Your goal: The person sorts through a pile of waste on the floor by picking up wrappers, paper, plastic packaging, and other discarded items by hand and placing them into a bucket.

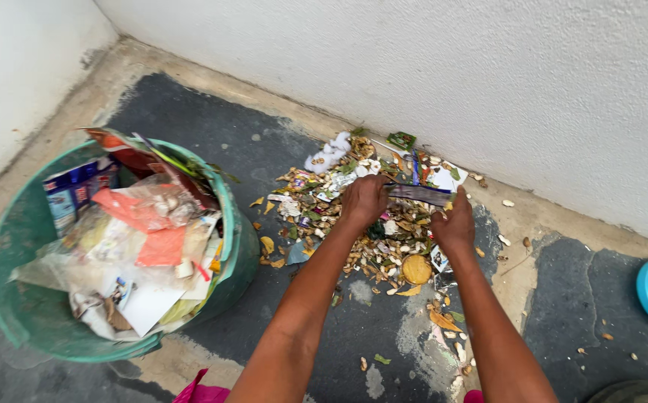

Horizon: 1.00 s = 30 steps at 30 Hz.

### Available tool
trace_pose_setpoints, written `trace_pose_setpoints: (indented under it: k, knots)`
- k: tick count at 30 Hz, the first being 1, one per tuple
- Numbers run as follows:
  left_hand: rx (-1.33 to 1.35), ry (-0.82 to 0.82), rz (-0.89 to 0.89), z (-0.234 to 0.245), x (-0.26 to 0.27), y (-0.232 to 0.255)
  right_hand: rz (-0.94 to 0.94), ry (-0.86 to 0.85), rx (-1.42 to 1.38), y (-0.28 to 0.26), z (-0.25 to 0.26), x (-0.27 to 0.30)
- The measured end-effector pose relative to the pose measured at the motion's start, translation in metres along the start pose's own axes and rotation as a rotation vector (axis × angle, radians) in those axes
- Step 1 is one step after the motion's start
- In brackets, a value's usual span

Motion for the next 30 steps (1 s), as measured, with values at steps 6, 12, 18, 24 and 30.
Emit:
trace_pose_setpoints:
  k: [6,12,18,24,30]
  knots:
    - [0.182,-0.122,0.208,0.038,0.005,0.019,-0.234,0.015,-0.672,-0.017,-0.004,-0.014]
    - [0.166,0.023,0.055,0.090,0.009,0.026,-0.164,0.063,-0.899,-0.061,0.018,-0.034]
    - [0.105,-0.041,0.193,0.160,0.016,0.035,-0.039,-0.060,-0.905,-0.133,0.036,-0.040]
    - [0.293,0.034,0.189,0.235,0.019,0.023,0.089,-0.151,-1.045,-0.228,0.046,-0.026]
    - [0.601,0.056,0.101,0.313,0.044,0.009,0.245,-0.065,-1.086,-0.313,0.053,-0.004]
Point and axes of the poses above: each hand's wrist, its own x-axis away from the middle knuckle, its own z-axis out of the back of the hand, y = z × x, the point moved 2 cm from there along -x, towards the middle knuckle, and after that the axes turned 7 degrees about z, right-handed, at the moved point
